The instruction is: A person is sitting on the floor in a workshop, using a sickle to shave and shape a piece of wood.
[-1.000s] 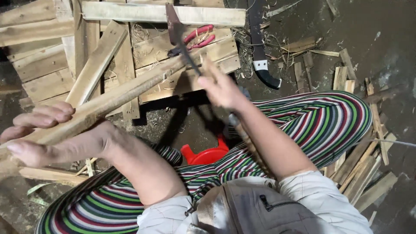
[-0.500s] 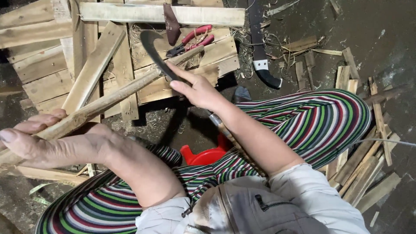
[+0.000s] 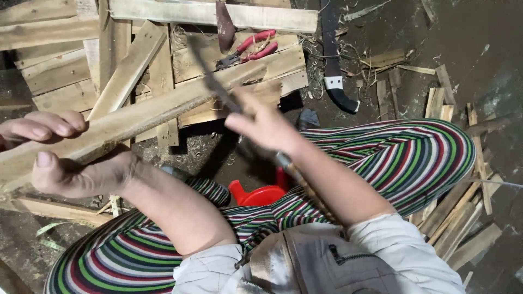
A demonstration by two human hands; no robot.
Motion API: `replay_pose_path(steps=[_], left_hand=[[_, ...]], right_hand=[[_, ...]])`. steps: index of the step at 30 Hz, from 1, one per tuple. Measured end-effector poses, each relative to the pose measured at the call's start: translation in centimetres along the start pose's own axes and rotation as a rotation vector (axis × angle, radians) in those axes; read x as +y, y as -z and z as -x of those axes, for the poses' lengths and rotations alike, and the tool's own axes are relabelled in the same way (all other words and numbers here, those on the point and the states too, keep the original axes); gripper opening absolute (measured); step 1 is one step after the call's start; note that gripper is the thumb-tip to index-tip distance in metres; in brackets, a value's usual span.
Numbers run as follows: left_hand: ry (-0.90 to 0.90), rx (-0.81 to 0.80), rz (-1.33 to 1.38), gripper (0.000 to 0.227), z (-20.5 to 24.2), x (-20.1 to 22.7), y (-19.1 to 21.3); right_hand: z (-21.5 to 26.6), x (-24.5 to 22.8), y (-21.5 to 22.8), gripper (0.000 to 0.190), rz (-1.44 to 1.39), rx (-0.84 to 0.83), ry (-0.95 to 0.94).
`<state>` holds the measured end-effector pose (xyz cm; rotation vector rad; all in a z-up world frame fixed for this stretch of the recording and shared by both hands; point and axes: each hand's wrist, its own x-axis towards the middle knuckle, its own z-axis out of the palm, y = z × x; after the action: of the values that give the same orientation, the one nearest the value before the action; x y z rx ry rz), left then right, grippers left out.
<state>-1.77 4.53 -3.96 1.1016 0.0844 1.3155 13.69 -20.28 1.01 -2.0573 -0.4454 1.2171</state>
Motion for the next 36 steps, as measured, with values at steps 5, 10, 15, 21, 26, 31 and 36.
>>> replay_pose_path(steps=[5, 10, 15, 21, 26, 31, 36], left_hand=[[-0.080, 0.072, 0.048, 0.027, 0.9, -0.6, -0.1], [-0.128, 0.075, 0.045, 0.034, 2.1, -0.1, -1.7], [-0.094, 0.182, 0.191, 0.048, 3.2, -1.8, 2.4], [-0.089, 0.079, 0.086, 0.039, 1.6, -0.9, 0.3], [-0.097, 0.047, 0.054, 0.036, 1.9, -0.1, -1.1], [-0.071, 0.084, 0.072, 0.029, 2.2, -0.3, 0.6], [-0.077, 0.052, 0.145, 0.032, 1.7, -1.1, 2.1]], right_hand=[[2.8, 0.2, -4.9, 0.061, 0.007, 0.003, 0.508], [2.8, -0.2, -5.3, 0.055, 0.064, 0.011, 0.575], [-0.9, 1.9, -4.0, 0.057, 0.131, 0.091, 0.197], [-2.7, 3.9, -3.3, 0.036, 0.157, 0.051, 0.049], [2.2, 0.2, -5.3, 0.032, 0.008, 0.010, 0.468], [0.7, 0.7, -5.0, 0.027, -0.013, -0.039, 0.453], [-4.3, 7.1, -4.3, 0.015, 0.086, 0.259, 0.319]])
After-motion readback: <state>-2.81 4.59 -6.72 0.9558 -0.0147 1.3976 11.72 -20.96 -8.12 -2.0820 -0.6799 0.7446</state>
